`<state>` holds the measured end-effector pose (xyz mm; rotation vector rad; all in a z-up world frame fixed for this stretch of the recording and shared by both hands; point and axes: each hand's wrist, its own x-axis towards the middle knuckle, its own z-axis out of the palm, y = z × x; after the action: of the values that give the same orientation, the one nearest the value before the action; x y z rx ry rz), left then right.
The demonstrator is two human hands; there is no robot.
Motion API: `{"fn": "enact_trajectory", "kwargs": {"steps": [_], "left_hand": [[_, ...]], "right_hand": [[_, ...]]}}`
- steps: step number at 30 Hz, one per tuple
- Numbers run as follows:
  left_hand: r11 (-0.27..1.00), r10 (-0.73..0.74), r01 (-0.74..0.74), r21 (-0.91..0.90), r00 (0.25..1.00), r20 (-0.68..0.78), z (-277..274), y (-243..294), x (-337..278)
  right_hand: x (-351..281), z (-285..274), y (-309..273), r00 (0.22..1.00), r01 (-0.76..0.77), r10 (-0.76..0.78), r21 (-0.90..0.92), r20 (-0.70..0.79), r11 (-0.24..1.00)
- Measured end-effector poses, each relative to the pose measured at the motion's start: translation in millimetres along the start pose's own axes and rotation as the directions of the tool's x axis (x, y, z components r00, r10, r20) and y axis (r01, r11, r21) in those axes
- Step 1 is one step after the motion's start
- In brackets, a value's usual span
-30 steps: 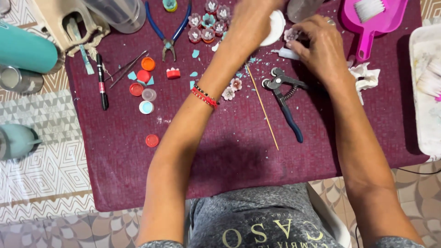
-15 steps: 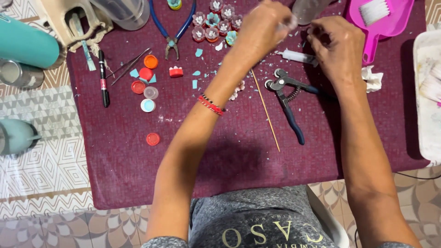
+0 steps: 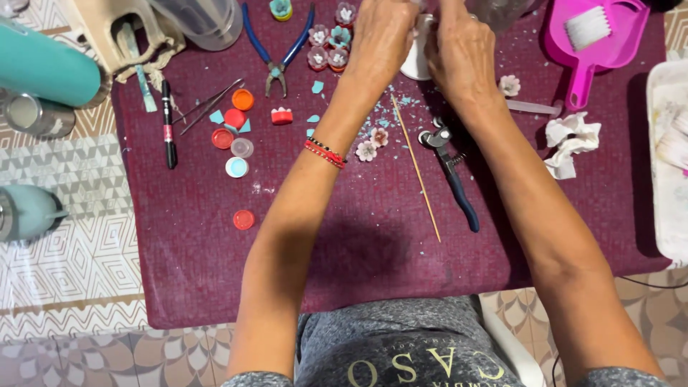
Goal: Assembling small decorative craft items using beads and various components
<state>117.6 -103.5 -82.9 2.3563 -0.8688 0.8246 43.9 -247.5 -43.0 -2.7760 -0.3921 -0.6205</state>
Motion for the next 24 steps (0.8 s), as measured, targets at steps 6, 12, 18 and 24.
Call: {"fn": "enact_trajectory", "kwargs": {"steps": [6,12,18,24], "left_hand": [[0.988,0.073,-0.061,0.141,0.994,-0.077,-0.8,-1.1,-2.3],[0.985,0.097,-0.086,0.148,0.993,-0.067,5.1,-6.8,-3.3],[0.999,0.035,-0.035,0.01,0.999,-0.012,-12.9,1.9,-0.5],[0.997,0.023,-0.023,0.076,1.0,-0.005,0.2,-3.0,-5.5]], "right_hand": [[-11.6,12.1,3.5,0.999,-0.02,0.02,-0.004,0.028,1.0],[-10.1,12.3,9.4,1.0,-0.005,0.005,-0.004,-0.002,1.0],[-12.9,12.3,5.8,1.0,-0.008,0.006,-0.143,-0.016,0.99],[-21.8,29.6,7.5,0.993,-0.066,0.011,-0.483,-0.115,0.873]]}}
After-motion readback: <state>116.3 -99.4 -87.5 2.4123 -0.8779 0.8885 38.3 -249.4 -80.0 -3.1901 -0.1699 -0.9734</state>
